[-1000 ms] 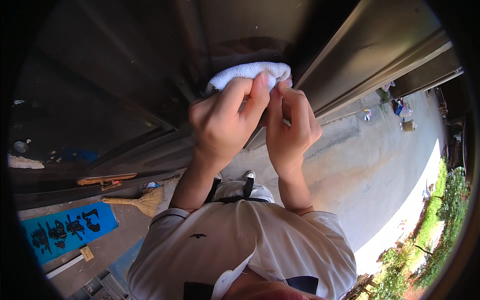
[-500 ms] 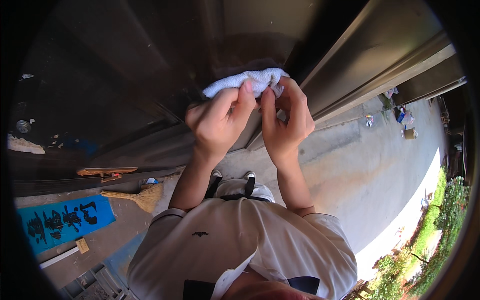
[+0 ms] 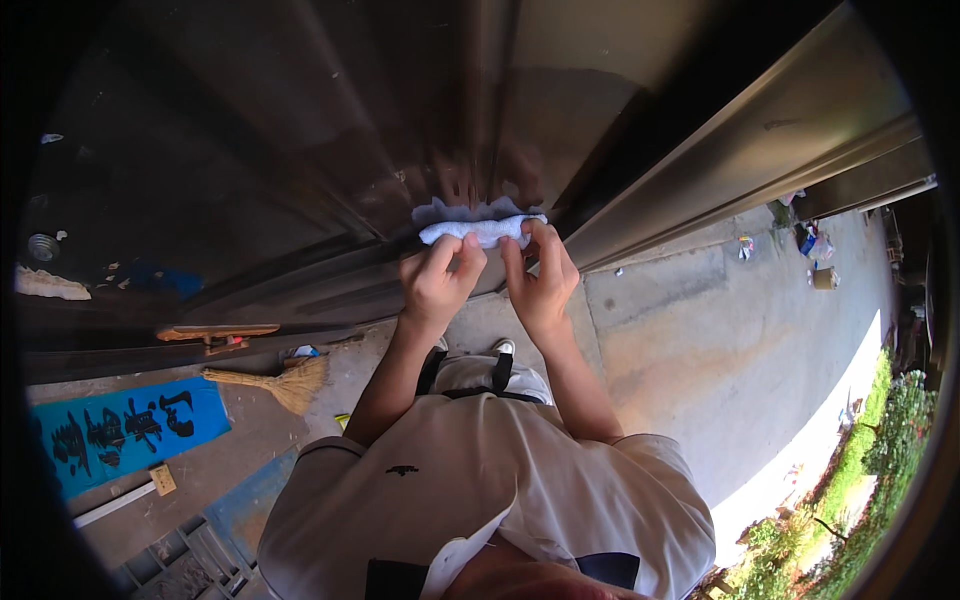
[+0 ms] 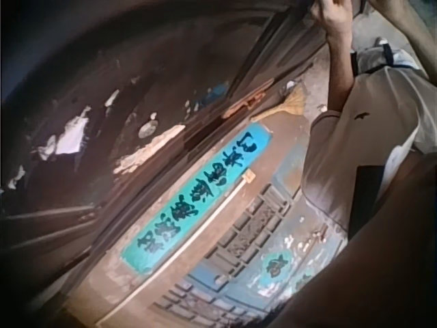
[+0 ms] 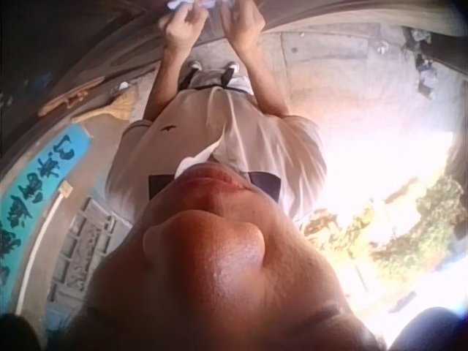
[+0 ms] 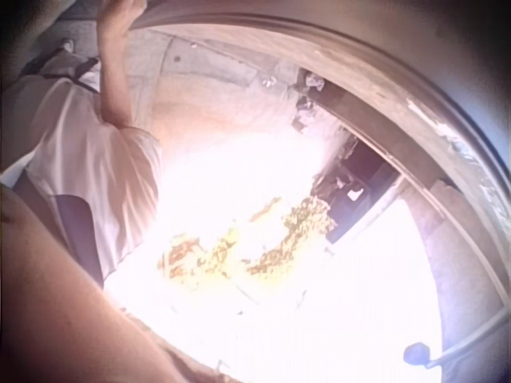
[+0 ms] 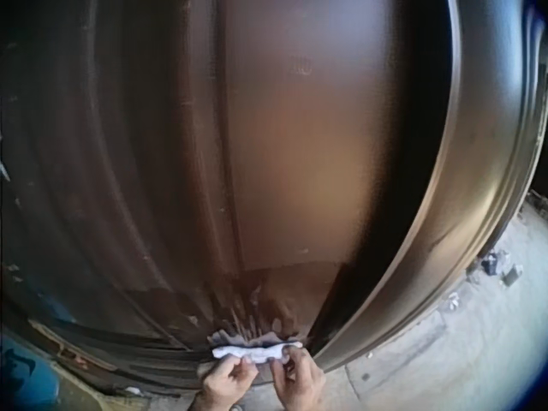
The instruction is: The person wipes a dark wooden door with a white cloth, then rinses the cloth in a green basin of water. They wring out the cloth and continue wiping the door and door handle.
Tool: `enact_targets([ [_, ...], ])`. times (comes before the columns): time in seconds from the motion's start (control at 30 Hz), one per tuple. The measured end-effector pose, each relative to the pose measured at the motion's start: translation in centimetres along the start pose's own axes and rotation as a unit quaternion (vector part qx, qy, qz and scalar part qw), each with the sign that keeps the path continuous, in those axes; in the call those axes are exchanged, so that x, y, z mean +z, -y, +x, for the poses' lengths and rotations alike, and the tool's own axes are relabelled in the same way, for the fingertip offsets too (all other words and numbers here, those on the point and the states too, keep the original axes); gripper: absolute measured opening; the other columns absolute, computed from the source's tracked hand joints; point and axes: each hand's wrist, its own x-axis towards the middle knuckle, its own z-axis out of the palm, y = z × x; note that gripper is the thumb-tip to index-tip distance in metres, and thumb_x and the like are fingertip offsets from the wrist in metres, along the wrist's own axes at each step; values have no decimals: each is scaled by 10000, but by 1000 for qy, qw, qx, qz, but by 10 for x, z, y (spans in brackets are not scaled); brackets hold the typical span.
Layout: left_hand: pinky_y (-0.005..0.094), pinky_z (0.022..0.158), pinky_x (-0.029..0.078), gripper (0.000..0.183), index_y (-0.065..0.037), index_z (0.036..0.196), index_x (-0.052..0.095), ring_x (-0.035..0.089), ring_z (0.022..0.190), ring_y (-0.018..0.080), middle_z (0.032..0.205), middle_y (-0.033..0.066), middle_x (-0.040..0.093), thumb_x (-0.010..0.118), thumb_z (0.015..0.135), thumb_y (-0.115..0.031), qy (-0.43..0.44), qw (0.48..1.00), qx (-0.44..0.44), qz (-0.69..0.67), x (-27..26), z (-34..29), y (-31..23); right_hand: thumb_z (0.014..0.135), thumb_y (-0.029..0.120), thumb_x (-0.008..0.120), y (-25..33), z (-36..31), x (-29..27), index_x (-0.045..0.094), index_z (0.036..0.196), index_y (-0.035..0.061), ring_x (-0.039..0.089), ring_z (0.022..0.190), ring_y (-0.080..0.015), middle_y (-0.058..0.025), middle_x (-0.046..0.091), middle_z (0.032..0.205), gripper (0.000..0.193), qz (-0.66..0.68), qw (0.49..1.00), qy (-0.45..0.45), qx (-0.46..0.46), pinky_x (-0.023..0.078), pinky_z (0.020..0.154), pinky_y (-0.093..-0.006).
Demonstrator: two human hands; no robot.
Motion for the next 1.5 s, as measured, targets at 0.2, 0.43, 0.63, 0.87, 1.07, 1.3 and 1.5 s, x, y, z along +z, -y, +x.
enact_targets([
  [0.2, 242, 537, 523, 291, -17, 665, 582, 699, 566, 128, 618, 43, 707, 644, 947, -51, -22, 999, 3, -27, -11, 40, -24, 793, -5, 799, 21, 35, -6, 612, 1037, 12, 604, 588, -187, -115, 655, 836, 307, 26, 998, -53, -14, 482, 526, -285],
  [0.43, 247, 458, 481, 246, -46, 680, 600, 664, 485, 135, 555, 29, 661, 701, 905, -57, -88, 993, 27, -68, -15, 81, -61, 792, -5, 802, 48, 68, -18, 620, 1045, 26, 632, 608, -164, -93, 674, 819, 313, 18, 994, -100, -30, 504, 535, -259],
  [0.63, 265, 467, 488, 222, -30, 717, 599, 673, 508, 174, 618, 68, 694, 690, 919, -47, 19, 999, 34, 4, 31, 0, -7, 890, -1, 722, -10, -11, -5, 610, 1057, -7, 711, 626, -151, -104, 683, 725, 202, -95, 988, -35, 120, 546, 531, -272],
  [0.87, 295, 443, 449, 231, -19, 679, 590, 629, 459, 215, 594, 83, 661, 686, 889, -14, 23, 1000, 16, -11, 45, -10, -1, 864, -1, 727, -17, -14, -6, 643, 1047, 7, 658, 586, -163, -116, 657, 733, 202, -98, 991, -35, 86, 514, 516, -293],
  [1.07, 257, 481, 457, 234, 14, 689, 603, 635, 481, 148, 601, 80, 675, 661, 914, 0, -31, 998, 33, -43, 24, 45, -40, 831, -10, 745, 29, 44, -29, 650, 984, 6, 621, 567, -141, -88, 649, 740, 181, -36, 995, -89, 21, 485, 508, -261],
  [1.3, 265, 527, 507, 222, -13, 691, 624, 690, 552, 193, 628, 51, 701, 669, 906, -42, -4, 990, 118, -81, 24, 50, -58, 750, 2, 767, 22, 17, -57, 650, 955, 26, 607, 523, -180, -72, 647, 735, 237, -65, 982, -175, -21, 480, 489, -270],
  [1.5, 301, 415, 426, 263, -58, 630, 547, 556, 407, 219, 502, 68, 529, 718, 826, -21, -73, 978, 166, -107, 66, 82, -71, 745, -19, 770, -1, 44, -73, 638, 984, 40, 655, 608, -220, -90, 682, 794, 280, -116, 975, -191, -9, 522, 559, -289],
])
